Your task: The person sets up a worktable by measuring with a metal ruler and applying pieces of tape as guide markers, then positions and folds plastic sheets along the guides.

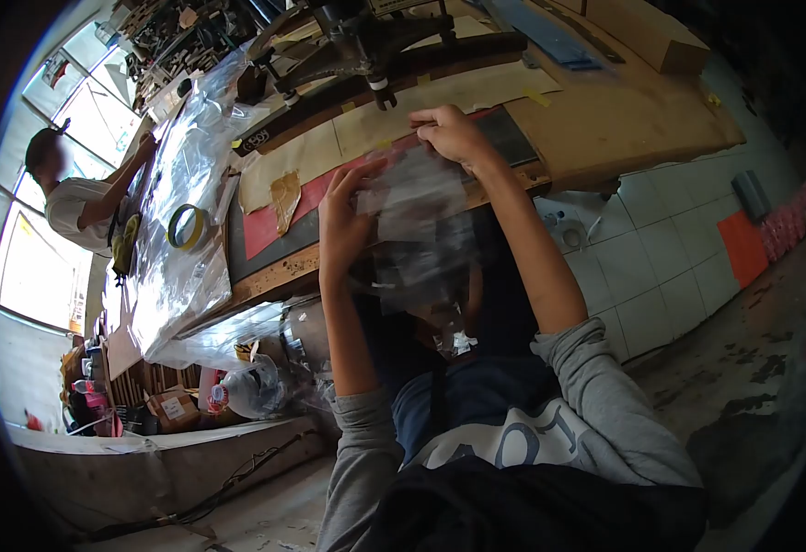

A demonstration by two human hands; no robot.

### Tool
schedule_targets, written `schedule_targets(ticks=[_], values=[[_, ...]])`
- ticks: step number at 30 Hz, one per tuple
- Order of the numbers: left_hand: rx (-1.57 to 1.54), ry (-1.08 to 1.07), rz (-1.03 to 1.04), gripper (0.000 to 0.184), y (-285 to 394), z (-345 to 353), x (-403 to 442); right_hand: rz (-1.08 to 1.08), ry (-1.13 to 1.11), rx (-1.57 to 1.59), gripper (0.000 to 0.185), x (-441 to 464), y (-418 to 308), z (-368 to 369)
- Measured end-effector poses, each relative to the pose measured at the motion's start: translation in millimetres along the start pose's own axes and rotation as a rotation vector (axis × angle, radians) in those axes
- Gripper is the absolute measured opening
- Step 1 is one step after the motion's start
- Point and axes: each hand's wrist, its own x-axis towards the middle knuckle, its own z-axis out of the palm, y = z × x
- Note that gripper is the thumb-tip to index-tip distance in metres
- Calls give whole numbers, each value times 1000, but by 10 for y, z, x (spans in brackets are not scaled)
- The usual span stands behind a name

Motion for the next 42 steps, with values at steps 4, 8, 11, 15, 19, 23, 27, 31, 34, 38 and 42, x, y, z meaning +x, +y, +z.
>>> schedule_targets(ticks=[4, 8, 11, 15, 19, 23, 27, 31, 34, 38, 42], values=[[22, 8, -10, 56, -33, 9, 0, 53, -54, 40, 44, -4, -49, -35], [30, 6, 4, 56, -52, 1, 5, 61, -67, 57, 43, -20, -75, -41], [35, -34, -61, 60, 32, -21, 3, 84, -113, 15, 42, -21, -114, -75], [79, 1, -9, 57, -22, -3, 2, 86, -96, 34, 40, -24, -88, -70], [85, 12, -2, 57, -26, 6, 3, 92, -98, 31, 39, -11, -91, -77], [106, 9, -5, 58, -19, 1, 3, 92, -92, 25, 38, 13, -43, -74], [102, 18, 4, 58, -43, 19, 5, 93, -121, 0, 38, 16, -64, -98], [94, 0, 5, 55, -61, 10, 4, 102, -120, -29, 38, -15, -105, -105], [94, 8, 25, 50, -49, 4, 5, 98, -92, -27, 39, -24, -112, -90], [116, 8, 37, 45, -43, 8, -1, 97, -83, -14, 40, -18, -96, -91], [99, 8, 34, 45, -41, 14, -6, 110, -84, -17, 40, -39, -104, -98]])
